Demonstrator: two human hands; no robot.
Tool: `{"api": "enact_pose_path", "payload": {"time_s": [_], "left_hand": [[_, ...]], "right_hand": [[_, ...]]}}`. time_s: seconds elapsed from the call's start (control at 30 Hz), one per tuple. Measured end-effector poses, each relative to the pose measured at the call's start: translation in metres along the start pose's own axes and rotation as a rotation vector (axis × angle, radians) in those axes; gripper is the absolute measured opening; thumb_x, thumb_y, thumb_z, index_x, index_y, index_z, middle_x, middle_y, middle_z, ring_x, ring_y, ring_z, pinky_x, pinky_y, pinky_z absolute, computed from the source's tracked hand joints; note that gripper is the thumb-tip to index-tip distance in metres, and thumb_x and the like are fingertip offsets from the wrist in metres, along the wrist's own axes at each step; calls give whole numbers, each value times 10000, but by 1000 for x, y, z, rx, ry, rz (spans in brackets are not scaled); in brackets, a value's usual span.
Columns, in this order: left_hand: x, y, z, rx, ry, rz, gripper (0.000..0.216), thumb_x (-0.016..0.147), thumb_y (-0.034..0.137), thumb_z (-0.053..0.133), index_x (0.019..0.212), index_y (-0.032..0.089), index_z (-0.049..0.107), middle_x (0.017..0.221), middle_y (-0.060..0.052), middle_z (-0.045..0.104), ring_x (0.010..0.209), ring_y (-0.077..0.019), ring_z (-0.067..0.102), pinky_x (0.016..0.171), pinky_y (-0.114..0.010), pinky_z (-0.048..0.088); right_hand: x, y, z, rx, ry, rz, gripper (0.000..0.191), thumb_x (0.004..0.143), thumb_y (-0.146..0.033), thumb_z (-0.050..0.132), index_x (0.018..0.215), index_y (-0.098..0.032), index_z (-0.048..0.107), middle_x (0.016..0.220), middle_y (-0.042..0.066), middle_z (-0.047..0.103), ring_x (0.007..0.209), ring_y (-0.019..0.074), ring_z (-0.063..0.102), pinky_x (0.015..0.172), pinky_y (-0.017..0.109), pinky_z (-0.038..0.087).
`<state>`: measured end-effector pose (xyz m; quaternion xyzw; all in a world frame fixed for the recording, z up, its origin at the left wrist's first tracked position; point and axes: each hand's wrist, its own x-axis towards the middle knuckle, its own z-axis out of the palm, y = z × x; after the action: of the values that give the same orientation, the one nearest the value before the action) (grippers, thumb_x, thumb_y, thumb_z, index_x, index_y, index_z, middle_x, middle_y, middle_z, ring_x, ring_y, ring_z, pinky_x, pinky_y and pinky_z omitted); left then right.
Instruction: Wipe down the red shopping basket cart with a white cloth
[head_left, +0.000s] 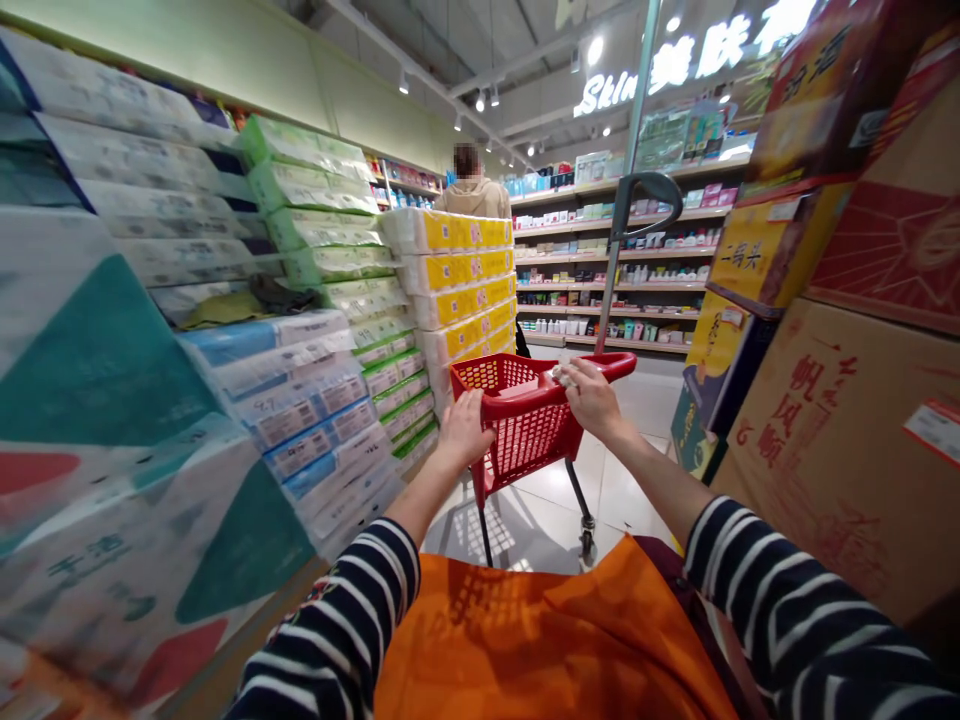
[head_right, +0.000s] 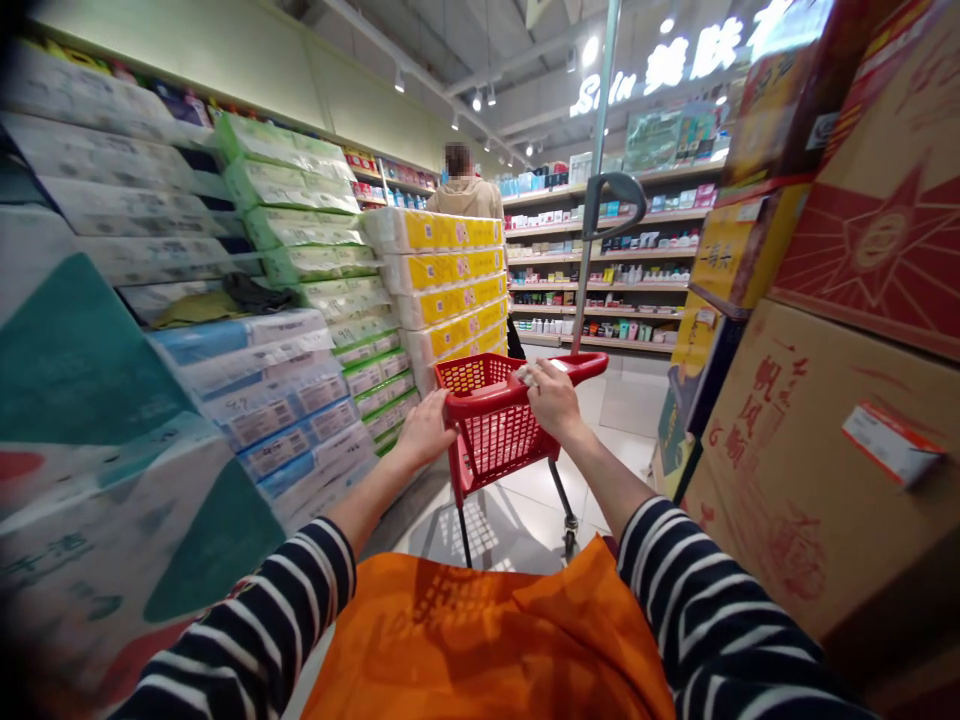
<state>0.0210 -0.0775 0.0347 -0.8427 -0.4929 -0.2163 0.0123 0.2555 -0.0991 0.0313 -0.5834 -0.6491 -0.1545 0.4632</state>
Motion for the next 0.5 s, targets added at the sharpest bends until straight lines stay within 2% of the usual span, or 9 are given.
{"api": "enact_pose_path", "payload": {"time_s": [0.13, 0.33, 0.5], "left_hand": [[0, -3, 10, -61, -76, 5, 749, 737, 204, 508, 1434, 160, 234, 1514, -104, 270, 1367, -200, 301, 1098, -386, 288], [2, 19, 10, -71, -103, -18, 748, 753, 225, 535, 1433, 175, 229, 1519, -119, 250, 1391, -213, 239, 1120, -486, 207], [-1, 33, 10, -73, -81, 13, 728, 764, 256, 549, 1422, 160, 255, 1500, -131, 286, 1384, -225, 248, 1115, -519, 199]], "right_hand": [[-5, -24, 11, 26, -47, -119, 371, 806, -180, 429, 1090, -182, 668, 1266, 82, 576, 1159, 238, 523, 1027, 423, 398], [-6, -56, 16, 32, -124, -204, 372, 807, -145, 428, 1096, -189, 659, 1217, 77, 608, 1122, 211, 553, 1013, 375, 420], [-5, -57, 4, -10, -146, -174, 349, 794, -151, 444, 1052, -161, 678, 1168, 90, 631, 1063, 216, 586, 966, 348, 460]]}}
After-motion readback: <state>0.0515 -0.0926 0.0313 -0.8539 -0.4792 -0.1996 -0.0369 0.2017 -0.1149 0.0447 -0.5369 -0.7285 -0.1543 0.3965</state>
